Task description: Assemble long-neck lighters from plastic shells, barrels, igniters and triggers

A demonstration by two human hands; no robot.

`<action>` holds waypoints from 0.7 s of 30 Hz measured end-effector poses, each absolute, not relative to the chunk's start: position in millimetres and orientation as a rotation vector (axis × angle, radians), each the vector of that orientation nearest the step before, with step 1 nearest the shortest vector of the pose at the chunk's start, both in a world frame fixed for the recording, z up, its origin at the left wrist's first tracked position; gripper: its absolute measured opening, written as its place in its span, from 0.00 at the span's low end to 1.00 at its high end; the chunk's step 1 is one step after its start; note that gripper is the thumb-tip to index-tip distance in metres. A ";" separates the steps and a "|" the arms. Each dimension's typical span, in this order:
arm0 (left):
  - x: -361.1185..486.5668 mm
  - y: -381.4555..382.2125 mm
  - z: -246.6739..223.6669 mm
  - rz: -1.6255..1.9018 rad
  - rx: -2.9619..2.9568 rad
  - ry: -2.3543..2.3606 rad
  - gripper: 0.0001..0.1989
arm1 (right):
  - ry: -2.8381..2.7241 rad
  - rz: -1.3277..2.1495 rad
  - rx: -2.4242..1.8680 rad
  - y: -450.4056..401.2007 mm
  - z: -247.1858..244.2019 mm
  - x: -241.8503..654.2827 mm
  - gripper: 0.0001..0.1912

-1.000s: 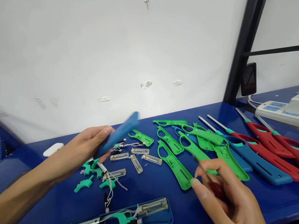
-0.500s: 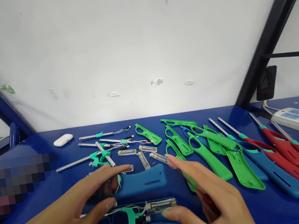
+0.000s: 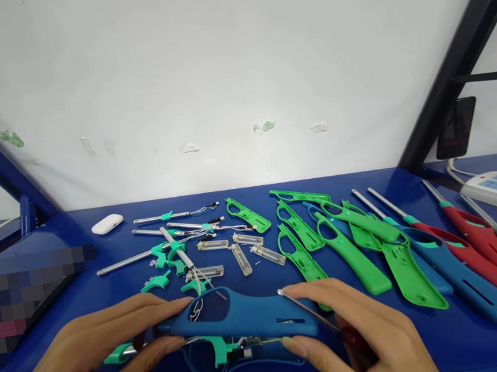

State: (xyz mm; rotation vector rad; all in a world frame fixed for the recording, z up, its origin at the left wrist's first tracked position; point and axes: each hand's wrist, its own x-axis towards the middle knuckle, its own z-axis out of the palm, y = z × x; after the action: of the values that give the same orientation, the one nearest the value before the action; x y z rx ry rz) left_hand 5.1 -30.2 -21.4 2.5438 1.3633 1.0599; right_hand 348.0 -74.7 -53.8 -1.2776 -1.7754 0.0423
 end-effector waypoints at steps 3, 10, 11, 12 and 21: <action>8.0 -33.5 -14.7 0.978 2.649 1.168 0.14 | -1.817 0.049 -1.276 -76.5 -56.3 347.9 0.13; 5.4 -36.3 -18.1 0.872 2.832 1.045 0.20 | -1.844 0.037 -1.237 -80.0 -55.9 350.8 0.13; 4.5 -36.2 -19.5 0.882 2.843 1.051 0.19 | -1.840 0.043 -1.245 -79.5 -55.4 350.7 0.13; 3.9 -36.1 -20.5 0.896 2.849 1.055 0.17 | -1.831 0.054 -1.259 -78.8 -54.8 350.4 0.13; 9.8 -34.5 -15.4 1.184 2.824 1.047 0.07 | -1.678 0.135 -1.387 -81.0 -53.7 345.8 0.16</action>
State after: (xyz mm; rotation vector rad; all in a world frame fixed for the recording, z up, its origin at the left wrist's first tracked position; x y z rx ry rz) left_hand 9.8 -34.5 -15.4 2.8239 1.0471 1.1839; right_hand 345.8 -81.0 -53.7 -1.3872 -1.6775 0.1347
